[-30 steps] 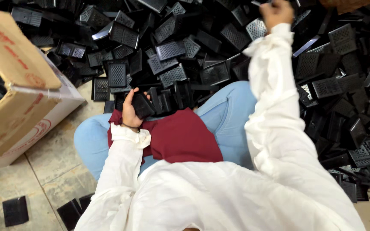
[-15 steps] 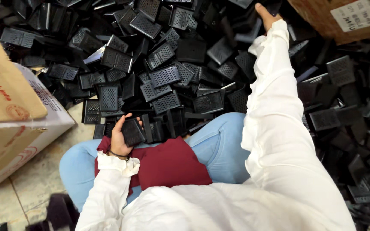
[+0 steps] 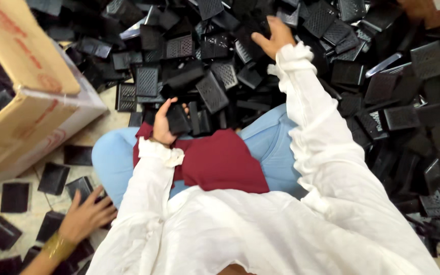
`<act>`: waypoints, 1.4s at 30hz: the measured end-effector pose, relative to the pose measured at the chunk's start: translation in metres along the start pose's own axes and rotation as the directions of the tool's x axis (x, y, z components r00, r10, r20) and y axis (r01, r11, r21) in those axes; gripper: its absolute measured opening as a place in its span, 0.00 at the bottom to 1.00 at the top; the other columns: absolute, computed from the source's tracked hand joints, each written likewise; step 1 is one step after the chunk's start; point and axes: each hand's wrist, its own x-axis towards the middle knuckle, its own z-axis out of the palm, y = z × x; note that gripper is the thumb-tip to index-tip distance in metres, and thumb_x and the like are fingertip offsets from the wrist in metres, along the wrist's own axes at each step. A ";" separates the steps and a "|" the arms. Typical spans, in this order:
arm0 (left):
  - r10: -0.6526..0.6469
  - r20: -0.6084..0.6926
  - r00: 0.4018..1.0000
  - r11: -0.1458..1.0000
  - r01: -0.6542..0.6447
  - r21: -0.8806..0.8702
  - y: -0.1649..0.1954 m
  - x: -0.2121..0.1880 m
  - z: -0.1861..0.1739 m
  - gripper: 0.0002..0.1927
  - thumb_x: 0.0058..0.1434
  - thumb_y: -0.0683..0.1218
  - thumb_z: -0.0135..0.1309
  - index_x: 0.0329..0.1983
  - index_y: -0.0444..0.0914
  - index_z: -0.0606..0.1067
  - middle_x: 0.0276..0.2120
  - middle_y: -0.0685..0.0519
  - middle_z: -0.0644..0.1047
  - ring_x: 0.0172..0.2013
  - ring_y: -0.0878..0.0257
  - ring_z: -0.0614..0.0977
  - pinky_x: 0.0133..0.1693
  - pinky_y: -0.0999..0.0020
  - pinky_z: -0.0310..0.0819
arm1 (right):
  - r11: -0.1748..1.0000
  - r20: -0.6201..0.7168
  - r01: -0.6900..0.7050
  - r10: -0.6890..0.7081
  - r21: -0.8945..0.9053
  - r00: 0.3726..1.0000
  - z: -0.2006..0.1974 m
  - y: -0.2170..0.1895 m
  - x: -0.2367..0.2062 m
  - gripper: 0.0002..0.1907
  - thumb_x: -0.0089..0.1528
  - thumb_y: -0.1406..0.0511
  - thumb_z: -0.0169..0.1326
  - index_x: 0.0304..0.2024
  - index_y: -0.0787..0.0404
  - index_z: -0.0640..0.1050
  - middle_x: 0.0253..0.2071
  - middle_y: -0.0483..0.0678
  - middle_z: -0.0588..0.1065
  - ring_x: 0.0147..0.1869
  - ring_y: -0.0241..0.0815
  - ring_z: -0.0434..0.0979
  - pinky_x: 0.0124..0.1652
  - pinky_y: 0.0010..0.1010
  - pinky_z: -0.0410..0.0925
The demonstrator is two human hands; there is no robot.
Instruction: The person sits on the floor among a large pile of black perforated plastic boxes, picks them up one at a time, turns them over in both hands, and places them into a cardboard carton beside them while another person's hands also move items nearby.
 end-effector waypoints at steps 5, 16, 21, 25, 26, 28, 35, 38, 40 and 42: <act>-0.012 0.051 0.999 0.999 0.015 -0.047 -0.006 0.008 0.017 0.12 0.70 0.56 0.53 0.47 0.44 0.75 0.38 0.46 0.81 0.39 0.53 0.83 0.42 0.55 0.80 | 0.864 -0.064 0.212 -0.270 -0.456 0.961 0.023 -0.022 -0.054 0.27 0.61 0.72 0.57 0.64 0.60 0.76 0.70 0.57 0.68 0.73 0.58 0.68 0.73 0.45 0.64; 0.105 -0.043 0.994 0.989 -0.100 0.107 -0.007 -0.005 0.042 0.29 0.62 0.71 0.52 0.48 0.44 0.75 0.36 0.48 0.80 0.35 0.56 0.83 0.37 0.58 0.80 | 0.805 0.318 0.251 -0.082 -0.538 0.945 0.043 -0.039 -0.059 0.40 0.50 0.55 0.71 0.62 0.59 0.72 0.59 0.58 0.70 0.65 0.62 0.67 0.59 0.56 0.64; 0.375 0.007 0.927 0.927 -0.375 -0.022 0.002 -0.027 0.058 0.36 0.64 0.74 0.40 0.56 0.43 0.74 0.39 0.49 0.81 0.38 0.57 0.83 0.41 0.60 0.80 | 0.959 0.074 0.100 -0.083 -0.266 0.994 0.036 -0.089 -0.081 0.30 0.59 0.54 0.70 0.58 0.58 0.75 0.51 0.61 0.72 0.57 0.60 0.71 0.55 0.47 0.66; 0.479 0.104 0.872 0.877 -0.481 0.001 -0.006 -0.054 0.093 0.35 0.73 0.69 0.35 0.65 0.39 0.71 0.44 0.46 0.81 0.43 0.58 0.82 0.47 0.63 0.79 | 0.938 -0.023 0.076 -0.072 0.337 0.997 0.065 -0.174 -0.139 0.22 0.65 0.62 0.65 0.60 0.58 0.78 0.54 0.52 0.80 0.48 0.40 0.78 0.46 0.29 0.72; 0.469 0.126 0.874 0.880 -0.475 0.014 -0.009 -0.062 0.101 0.34 0.73 0.68 0.34 0.66 0.40 0.70 0.46 0.47 0.80 0.44 0.59 0.82 0.48 0.63 0.79 | 0.840 0.041 0.004 -0.031 0.543 0.999 0.074 -0.193 -0.158 0.22 0.65 0.64 0.64 0.61 0.59 0.76 0.51 0.51 0.79 0.48 0.35 0.77 0.47 0.26 0.71; 0.446 0.171 0.879 0.888 -0.459 0.042 -0.013 -0.076 0.115 0.33 0.73 0.67 0.32 0.67 0.41 0.68 0.49 0.49 0.79 0.45 0.59 0.82 0.51 0.64 0.79 | 0.750 0.068 -0.053 0.011 0.660 0.998 0.086 -0.225 -0.188 0.23 0.65 0.66 0.64 0.62 0.62 0.76 0.50 0.49 0.78 0.50 0.32 0.76 0.49 0.24 0.71; 0.507 0.234 0.830 0.816 -0.549 0.182 -0.024 -0.102 0.134 0.34 0.76 0.66 0.31 0.71 0.40 0.66 0.53 0.49 0.76 0.49 0.63 0.78 0.55 0.66 0.76 | 0.835 0.018 -0.067 0.069 0.545 0.997 0.082 -0.263 -0.207 0.23 0.61 0.68 0.66 0.59 0.66 0.78 0.52 0.51 0.81 0.53 0.35 0.80 0.53 0.26 0.73; 0.516 0.248 0.820 0.798 -0.565 0.209 -0.029 -0.109 0.137 0.33 0.78 0.65 0.30 0.72 0.39 0.66 0.53 0.50 0.74 0.51 0.63 0.77 0.56 0.67 0.74 | 0.715 0.056 -0.078 0.054 0.695 0.997 0.084 -0.262 -0.204 0.25 0.61 0.70 0.66 0.60 0.69 0.76 0.58 0.52 0.77 0.59 0.37 0.77 0.59 0.28 0.71; 0.535 0.255 0.805 0.759 -0.591 0.275 -0.031 -0.115 0.137 0.33 0.77 0.65 0.29 0.71 0.39 0.65 0.56 0.49 0.75 0.53 0.63 0.77 0.58 0.68 0.73 | 0.621 0.082 -0.084 0.031 0.779 0.996 0.089 -0.258 -0.207 0.27 0.60 0.72 0.67 0.61 0.71 0.74 0.62 0.53 0.74 0.63 0.39 0.75 0.62 0.30 0.70; 0.542 0.294 0.787 0.757 -0.609 0.237 -0.032 -0.119 0.139 0.31 0.77 0.63 0.31 0.71 0.39 0.65 0.56 0.49 0.75 0.53 0.62 0.77 0.59 0.68 0.73 | 0.544 0.112 -0.099 0.010 0.833 0.994 0.096 -0.253 -0.210 0.29 0.59 0.73 0.67 0.62 0.73 0.73 0.65 0.55 0.71 0.65 0.41 0.73 0.64 0.31 0.69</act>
